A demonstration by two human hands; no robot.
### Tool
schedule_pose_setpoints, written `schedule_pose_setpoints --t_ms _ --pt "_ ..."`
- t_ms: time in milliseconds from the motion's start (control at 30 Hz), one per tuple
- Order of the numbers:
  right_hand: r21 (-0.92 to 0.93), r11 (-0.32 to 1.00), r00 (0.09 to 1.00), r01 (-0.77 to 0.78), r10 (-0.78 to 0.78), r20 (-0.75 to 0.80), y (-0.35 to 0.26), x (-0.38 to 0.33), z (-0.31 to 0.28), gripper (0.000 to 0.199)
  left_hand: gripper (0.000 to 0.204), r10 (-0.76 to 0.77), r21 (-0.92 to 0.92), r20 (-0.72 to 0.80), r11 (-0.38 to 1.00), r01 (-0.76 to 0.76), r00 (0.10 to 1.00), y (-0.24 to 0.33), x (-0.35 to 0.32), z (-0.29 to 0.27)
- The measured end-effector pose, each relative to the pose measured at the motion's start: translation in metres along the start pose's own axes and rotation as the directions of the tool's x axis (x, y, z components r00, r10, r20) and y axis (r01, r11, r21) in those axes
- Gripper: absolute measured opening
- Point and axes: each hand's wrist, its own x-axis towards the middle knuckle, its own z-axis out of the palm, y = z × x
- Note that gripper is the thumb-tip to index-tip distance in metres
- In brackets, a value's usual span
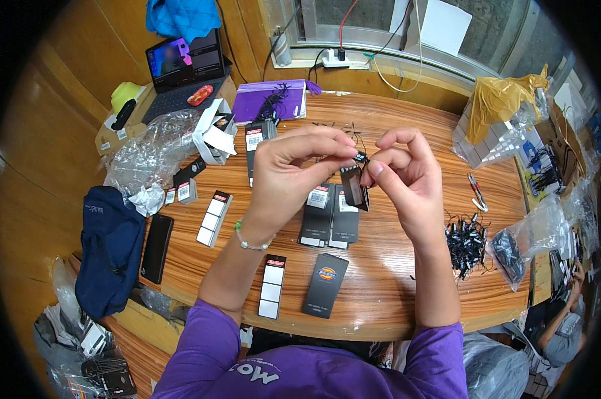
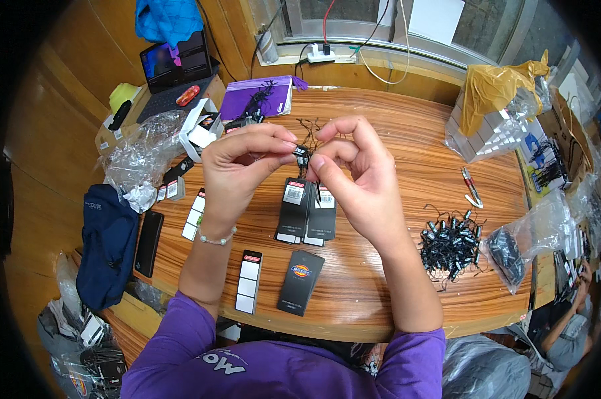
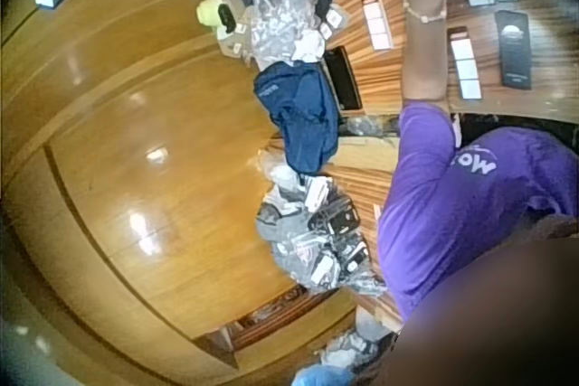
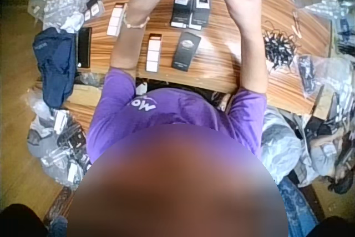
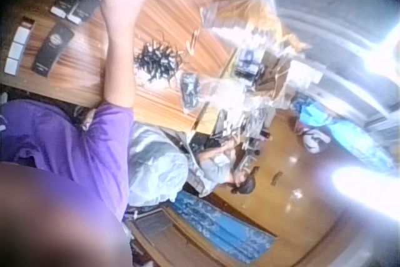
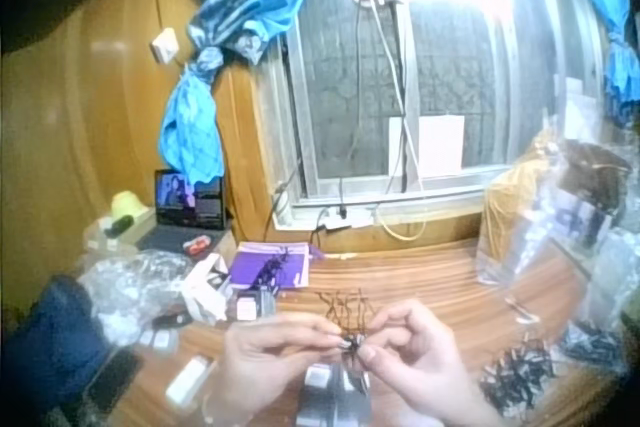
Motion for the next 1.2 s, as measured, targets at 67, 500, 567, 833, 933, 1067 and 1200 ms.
schedule_pose_setpoints --t_ms 67,500,567,833,933,1067,1200 --pt "0.005 1.000 0.999 -0.027 0.027 0.030 0.000 0.000 -0.003 0.023 0.017 -0.064 0.020 0.035 0.998 0.063 0.997 0.000 0.000 -0.003" --pt "0.124 0.989 0.981 -0.078 0.054 0.188 0.005 0.007 -0.013 0.025 0.017 -0.199 -0.106 0.070 0.973 0.206 0.977 0.009 0.002 -0.007" --pt "0.153 0.988 0.982 -0.035 0.006 0.190 0.010 0.007 -0.013 0.024 0.018 -0.193 -0.117 0.066 0.973 0.200 0.979 0.006 0.001 -0.005" --pt "0.402 0.909 0.968 -0.107 0.004 0.249 0.028 0.007 -0.003 0.028 0.013 -0.239 -0.207 0.097 0.945 0.255 0.966 0.004 -0.004 0.001" --pt "0.409 0.905 0.966 -0.120 0.012 0.256 0.029 0.007 -0.003 0.028 0.012 -0.280 -0.248 0.100 0.922 0.297 0.955 0.007 -0.007 0.003" --pt "0.258 0.952 0.978 -0.163 0.122 0.167 0.025 0.006 0.004 0.026 0.009 -0.166 0.017 0.048 0.986 0.166 0.985 0.004 -0.002 -0.001" --pt "0.109 0.962 0.933 -0.251 0.211 0.291 0.037 0.005 0.006 0.030 0.010 0.076 0.510 0.056 0.855 -0.094 0.996 -0.013 0.007 -0.009"
